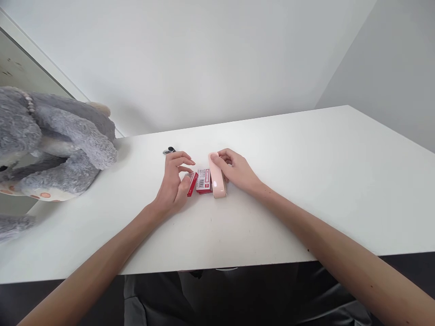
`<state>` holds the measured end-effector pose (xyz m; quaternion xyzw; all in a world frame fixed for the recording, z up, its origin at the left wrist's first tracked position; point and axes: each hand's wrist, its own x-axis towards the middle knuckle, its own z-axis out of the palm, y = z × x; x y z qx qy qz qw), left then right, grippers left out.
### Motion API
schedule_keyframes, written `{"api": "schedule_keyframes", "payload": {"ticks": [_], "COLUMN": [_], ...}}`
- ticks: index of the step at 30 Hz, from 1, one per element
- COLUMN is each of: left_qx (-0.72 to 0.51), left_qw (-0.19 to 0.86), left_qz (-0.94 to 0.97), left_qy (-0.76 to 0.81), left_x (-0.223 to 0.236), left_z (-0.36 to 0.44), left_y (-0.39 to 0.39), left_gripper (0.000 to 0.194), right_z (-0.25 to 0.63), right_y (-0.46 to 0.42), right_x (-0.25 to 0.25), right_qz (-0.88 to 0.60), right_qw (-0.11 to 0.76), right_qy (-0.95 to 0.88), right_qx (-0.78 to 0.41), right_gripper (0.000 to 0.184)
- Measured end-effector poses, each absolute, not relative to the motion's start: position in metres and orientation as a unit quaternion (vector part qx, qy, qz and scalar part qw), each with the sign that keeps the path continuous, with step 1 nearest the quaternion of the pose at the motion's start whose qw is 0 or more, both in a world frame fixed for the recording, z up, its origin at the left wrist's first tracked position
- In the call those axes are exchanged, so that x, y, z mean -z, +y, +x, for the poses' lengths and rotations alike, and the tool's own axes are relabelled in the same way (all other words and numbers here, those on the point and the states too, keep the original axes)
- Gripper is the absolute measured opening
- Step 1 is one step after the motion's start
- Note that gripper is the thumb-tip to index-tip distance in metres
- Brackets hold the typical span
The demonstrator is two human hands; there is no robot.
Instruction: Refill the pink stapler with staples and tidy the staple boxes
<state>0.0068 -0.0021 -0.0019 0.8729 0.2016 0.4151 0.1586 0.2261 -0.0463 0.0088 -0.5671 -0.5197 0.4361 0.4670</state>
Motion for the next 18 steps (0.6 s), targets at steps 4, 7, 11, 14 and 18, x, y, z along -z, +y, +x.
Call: {"api": "schedule_keyframes", "payload": {"ticks": [4,7,11,14,18], "left_qx": [-0.427,-0.439,-0.44,-0.432,-0.409], "left_qw": [0.169,0.168,0.152,0.151,0.186], "left_qz": [0.867,0.866,0.872,0.877,0.882], "left_qy": [0.191,0.168,0.15,0.146,0.145], "left_x": [0.0034,0.0028,0.0033,0.0062,0.01], "left_z": [0.0083,0.0114,0.0154,0.0167,0.0157], "left_y": [-0.0023,-0.0045,-0.0063,-0.0057,-0.0055], "left_gripper": [0.029,0.027,0.024,0.027,0.032], "right_z": [0.2267,0.2274,0.2269,0.226,0.2258], "right_y": [-0.0455,-0.0446,-0.0451,-0.046,-0.0463], "right_x": [-0.0071,-0.0057,-0.0069,-0.0084,-0.0089], "right_qz": [-0.568,-0.566,-0.569,-0.567,-0.562], "right_qw": [0.465,0.465,0.463,0.465,0.464], "right_qy": [-0.528,-0.532,-0.53,-0.529,-0.533], "right_qx": [-0.427,-0.424,-0.425,-0.428,-0.43], "right_gripper": [0.039,0.04,0.039,0.039,0.041]}}
